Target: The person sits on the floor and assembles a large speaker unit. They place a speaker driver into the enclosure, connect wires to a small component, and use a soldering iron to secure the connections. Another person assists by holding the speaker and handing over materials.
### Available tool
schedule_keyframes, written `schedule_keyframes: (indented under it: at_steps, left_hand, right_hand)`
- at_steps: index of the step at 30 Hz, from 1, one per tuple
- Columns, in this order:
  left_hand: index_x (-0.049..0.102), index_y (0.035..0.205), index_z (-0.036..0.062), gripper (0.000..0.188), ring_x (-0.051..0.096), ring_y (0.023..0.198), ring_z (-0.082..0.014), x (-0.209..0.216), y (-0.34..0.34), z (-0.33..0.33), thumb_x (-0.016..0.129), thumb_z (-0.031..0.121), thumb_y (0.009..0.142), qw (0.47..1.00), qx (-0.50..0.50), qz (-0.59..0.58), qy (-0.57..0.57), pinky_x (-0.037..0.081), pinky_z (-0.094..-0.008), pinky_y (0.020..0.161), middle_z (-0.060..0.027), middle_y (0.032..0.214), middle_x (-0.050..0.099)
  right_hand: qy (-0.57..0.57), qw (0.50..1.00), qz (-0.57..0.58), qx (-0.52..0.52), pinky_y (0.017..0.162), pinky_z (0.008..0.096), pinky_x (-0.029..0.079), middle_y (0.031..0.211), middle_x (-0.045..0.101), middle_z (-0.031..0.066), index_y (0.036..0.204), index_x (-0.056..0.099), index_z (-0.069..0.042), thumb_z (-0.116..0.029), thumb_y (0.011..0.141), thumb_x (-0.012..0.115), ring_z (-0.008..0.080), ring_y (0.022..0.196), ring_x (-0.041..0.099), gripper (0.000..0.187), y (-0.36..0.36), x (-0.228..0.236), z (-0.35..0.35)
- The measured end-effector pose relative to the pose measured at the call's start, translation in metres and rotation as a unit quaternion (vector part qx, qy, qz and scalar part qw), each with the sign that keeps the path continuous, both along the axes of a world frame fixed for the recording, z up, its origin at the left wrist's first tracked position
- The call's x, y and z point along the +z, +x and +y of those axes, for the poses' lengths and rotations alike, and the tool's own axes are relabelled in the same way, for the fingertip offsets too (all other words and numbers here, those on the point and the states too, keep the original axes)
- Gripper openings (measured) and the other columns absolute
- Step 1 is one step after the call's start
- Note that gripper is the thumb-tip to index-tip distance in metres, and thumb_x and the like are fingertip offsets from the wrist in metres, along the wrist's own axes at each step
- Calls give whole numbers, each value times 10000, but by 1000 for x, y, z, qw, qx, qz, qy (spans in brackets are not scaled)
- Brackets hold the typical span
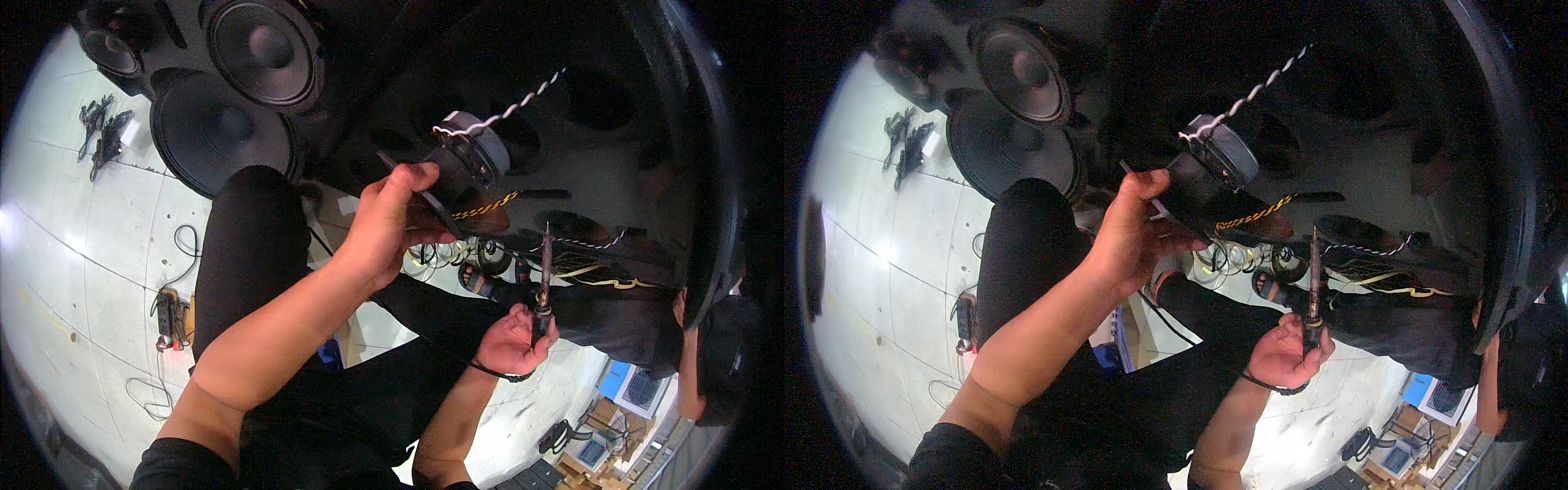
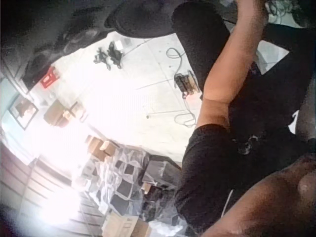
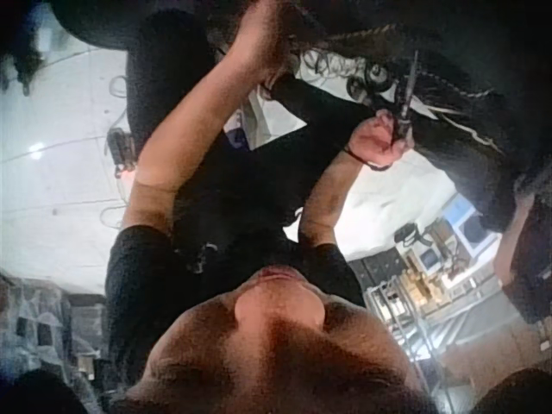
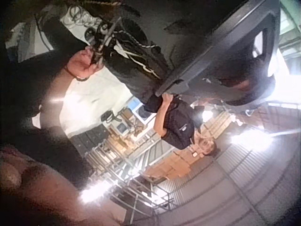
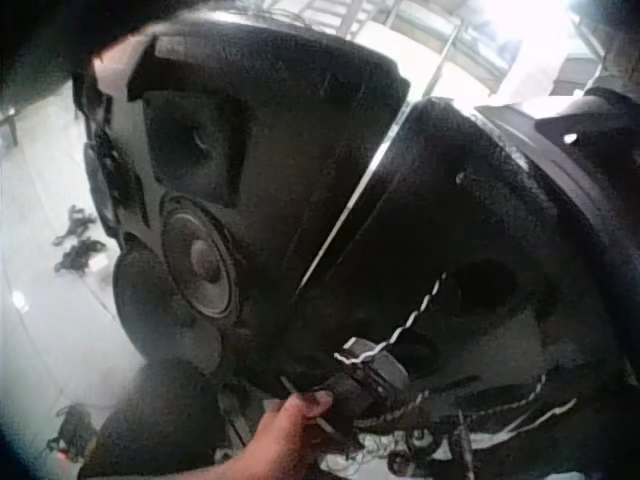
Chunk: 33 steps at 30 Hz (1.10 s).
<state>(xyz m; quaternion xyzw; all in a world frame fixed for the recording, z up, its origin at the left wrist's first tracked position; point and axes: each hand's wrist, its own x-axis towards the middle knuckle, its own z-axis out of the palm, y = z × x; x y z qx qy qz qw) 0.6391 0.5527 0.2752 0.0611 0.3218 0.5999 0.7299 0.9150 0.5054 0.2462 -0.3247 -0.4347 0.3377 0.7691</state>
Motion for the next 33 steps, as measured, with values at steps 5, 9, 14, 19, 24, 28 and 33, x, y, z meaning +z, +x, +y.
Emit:
schedule_keyframes:
  at_steps: [5, 9, 14, 19, 24, 28, 33]
  left_hand:
    - [521, 1315, 47, 741, 613, 1069, -318, 6, -1, 1, 499, 615, 839, 998, -22, -53, 9, 494, -472, 894, -187, 1250, 591]
    - [517, 1320, 45, 766, 614, 1066, -320, 2, -2, 1, 471, 640, 841, 995, -46, -77, 49, 527, -470, 877, -202, 1254, 586]
    - [512, 1316, 41, 785, 626, 1018, -340, 5, -1, 0, 493, 653, 824, 993, -35, -106, 42, 556, -470, 858, -198, 1160, 601]
    - [508, 1319, 50, 792, 630, 995, -343, 0, -1, -2, 508, 657, 810, 991, -47, -117, 52, 558, -476, 860, -201, 1127, 599]
    - [452, 1313, -40, 798, 638, 995, -285, 4, 3, -3, 682, 490, 762, 996, 50, 37, 62, 531, -384, 878, -218, 1113, 609]
    - [414, 1295, -65, 938, 631, 998, -270, 0, 8, -4, 881, 337, 589, 917, 176, 356, 43, 519, -369, 888, -203, 1089, 605]
    - [390, 1267, -28, 1010, 599, 998, -235, -20, 10, 1, 959, 302, 501, 799, 248, 544, 65, 504, -349, 878, -149, 1116, 561]
  right_hand:
    - [2, 999, 0, 35, 758, 432, 505, 945, 652, 178, 1175, 573, -50, -322, 946, 494, 273, 742, 627, 365, 6, -3, -1]
    - [-1, 1000, 12, 23, 754, 427, 508, 880, 664, 177, 1182, 568, -54, -324, 945, 499, 288, 745, 628, 366, 7, -4, -1]
    - [-1, 1000, -4, 18, 755, 426, 510, 800, 666, 171, 1190, 555, -54, -327, 942, 505, 303, 741, 626, 372, -1, 0, 1]
    - [-3, 999, -30, 38, 796, 434, 467, 787, 669, 150, 1191, 597, -78, -324, 955, 459, 238, 682, 605, 368, 6, -3, 0]
    - [4, 999, -42, 2, 730, 406, 510, 732, 652, 173, 1192, 551, -57, -365, 949, 476, 276, 652, 610, 399, 1, -4, 3]
    - [-23, 999, -42, 24, 769, 420, 474, 809, 665, 145, 1168, 588, -59, -326, 938, 459, 246, 681, 604, 376, -4, 1, -1]
    - [-7, 998, -48, 36, 764, 423, 476, 806, 657, 140, 1156, 582, -46, -319, 934, 447, 250, 700, 606, 377, -5, 2, 2]
